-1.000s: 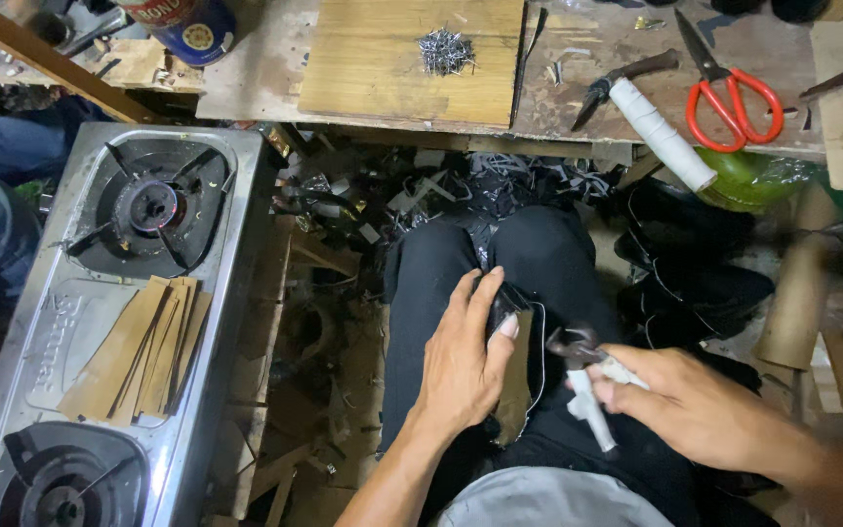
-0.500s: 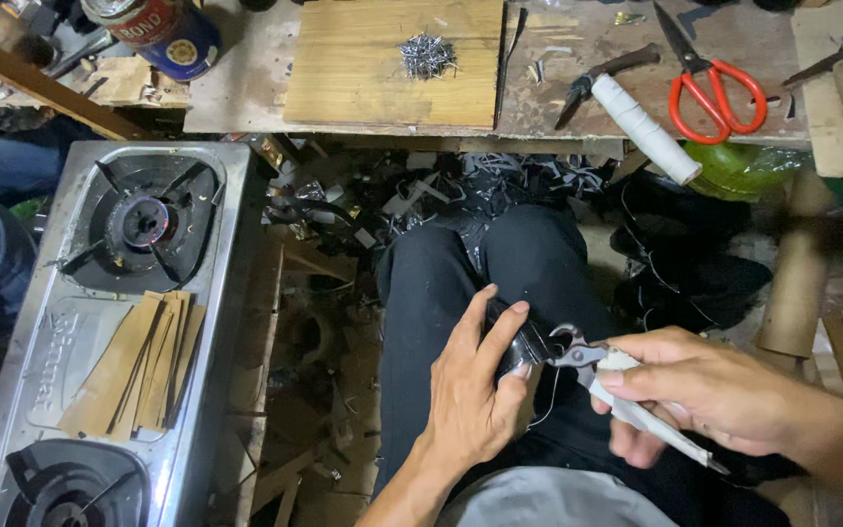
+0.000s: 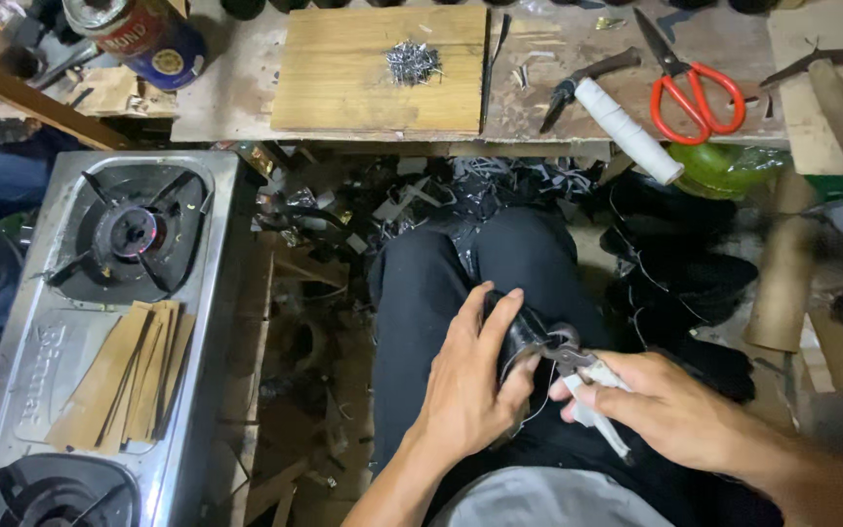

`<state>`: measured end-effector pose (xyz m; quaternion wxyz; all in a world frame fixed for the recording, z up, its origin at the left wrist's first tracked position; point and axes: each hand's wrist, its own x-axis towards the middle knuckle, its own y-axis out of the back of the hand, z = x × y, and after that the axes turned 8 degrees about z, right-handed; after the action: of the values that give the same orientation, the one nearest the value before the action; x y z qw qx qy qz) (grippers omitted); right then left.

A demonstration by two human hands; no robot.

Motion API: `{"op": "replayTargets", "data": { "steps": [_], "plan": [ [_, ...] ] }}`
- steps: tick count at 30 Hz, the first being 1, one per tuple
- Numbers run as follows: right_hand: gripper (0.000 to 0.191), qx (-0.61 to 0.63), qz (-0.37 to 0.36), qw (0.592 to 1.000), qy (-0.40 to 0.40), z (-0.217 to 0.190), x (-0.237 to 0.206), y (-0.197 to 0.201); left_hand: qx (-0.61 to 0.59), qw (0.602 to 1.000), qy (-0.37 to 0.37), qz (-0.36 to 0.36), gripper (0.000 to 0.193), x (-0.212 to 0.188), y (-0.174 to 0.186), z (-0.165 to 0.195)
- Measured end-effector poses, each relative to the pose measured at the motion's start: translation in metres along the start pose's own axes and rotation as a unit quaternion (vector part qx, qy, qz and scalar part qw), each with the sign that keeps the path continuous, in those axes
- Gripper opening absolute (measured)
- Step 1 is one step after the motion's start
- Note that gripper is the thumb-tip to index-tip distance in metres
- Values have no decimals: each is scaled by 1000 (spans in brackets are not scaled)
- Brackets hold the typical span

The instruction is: The person hammers a wooden insole into a black shoe, then uses pliers to pull and trim excess material along the shoe's edge. The person works on one shoe at a time, repeatedly hammering and trimming until the shoe is finished.

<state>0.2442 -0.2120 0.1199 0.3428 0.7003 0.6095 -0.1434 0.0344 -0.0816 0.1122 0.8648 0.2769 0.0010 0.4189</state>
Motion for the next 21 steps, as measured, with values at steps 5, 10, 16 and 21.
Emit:
{"op": "replayTargets", "data": {
  "steps": [5, 10, 16, 21],
  "plan": [
    [35, -33, -104, 983, 148, -18, -6, 28, 14, 999, -25, 15, 69, -2, -8, 9],
    [26, 40, -12, 998, -46, -19, -6, -2, 10, 999, -18, 35, 69, -3, -5, 3],
    [26, 0, 110, 993, 37, -11, -12, -43, 25, 999, -5, 47, 71, -8, 0, 2],
    [22, 22, 117, 980, 160, 34, -13, -32, -96, 995, -16, -5, 96, -9, 11, -11]
  ]
}}
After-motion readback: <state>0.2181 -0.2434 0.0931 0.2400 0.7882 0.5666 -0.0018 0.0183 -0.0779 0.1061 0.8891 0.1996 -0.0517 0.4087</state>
